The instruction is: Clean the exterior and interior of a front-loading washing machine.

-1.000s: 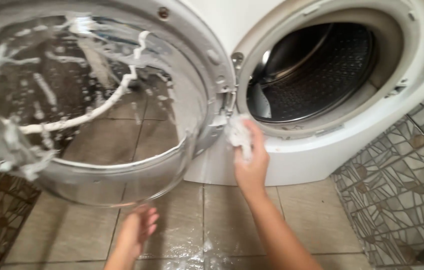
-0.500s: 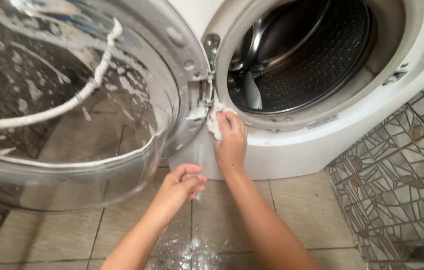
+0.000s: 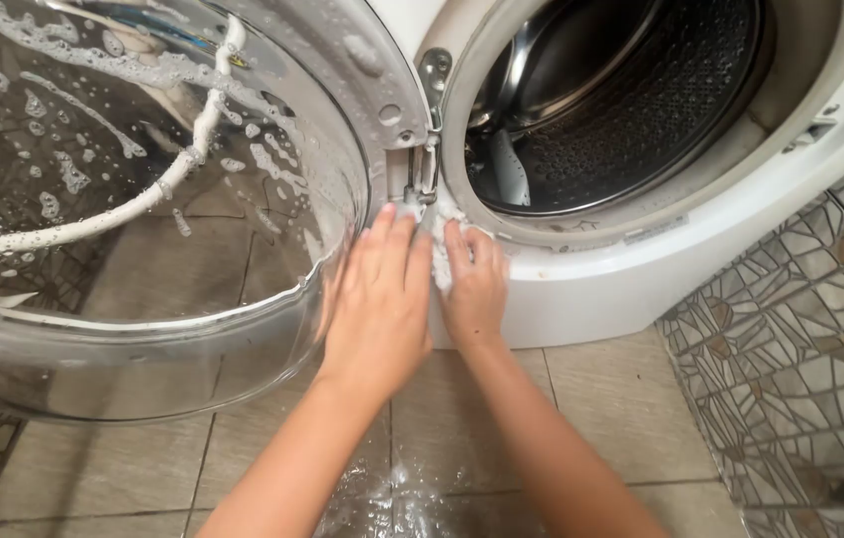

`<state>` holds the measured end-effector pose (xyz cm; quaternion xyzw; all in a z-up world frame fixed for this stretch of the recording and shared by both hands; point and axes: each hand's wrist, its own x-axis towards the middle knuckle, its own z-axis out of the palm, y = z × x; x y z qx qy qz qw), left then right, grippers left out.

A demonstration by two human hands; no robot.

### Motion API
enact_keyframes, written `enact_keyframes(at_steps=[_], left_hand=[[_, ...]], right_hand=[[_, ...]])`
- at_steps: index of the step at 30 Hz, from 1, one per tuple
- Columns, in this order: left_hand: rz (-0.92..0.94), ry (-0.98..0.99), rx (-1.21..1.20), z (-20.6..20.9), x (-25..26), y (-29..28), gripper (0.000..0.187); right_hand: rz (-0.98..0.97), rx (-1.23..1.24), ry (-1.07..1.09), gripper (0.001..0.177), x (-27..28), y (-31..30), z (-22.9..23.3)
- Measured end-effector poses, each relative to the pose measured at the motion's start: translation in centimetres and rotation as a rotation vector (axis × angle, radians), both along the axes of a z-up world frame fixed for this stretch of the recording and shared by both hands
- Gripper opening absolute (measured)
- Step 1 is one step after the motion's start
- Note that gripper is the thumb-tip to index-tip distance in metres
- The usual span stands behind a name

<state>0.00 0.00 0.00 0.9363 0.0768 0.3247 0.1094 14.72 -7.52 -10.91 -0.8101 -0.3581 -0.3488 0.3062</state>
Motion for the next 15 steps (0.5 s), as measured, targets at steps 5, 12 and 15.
enact_keyframes(at_steps=[5, 12, 15], left_hand=[[0.159, 0.124, 0.483, -2.6, 2.3, 0.9, 0.069], [0.205, 0.061, 0.492, -3.3, 2.7, 0.9, 0.063], [0.224, 0.037, 0.49, -3.4, 2.9, 0.7, 0.063]], right_hand=[[0.124, -0.033, 0.016, 0.052, 1.1, -0.7, 0.8], [0.162, -0.308, 0.046, 0.053, 4.4, -6.6, -2.6], [0.159, -0.234, 0.187, 0.065, 3.0, -3.3, -2.1]])
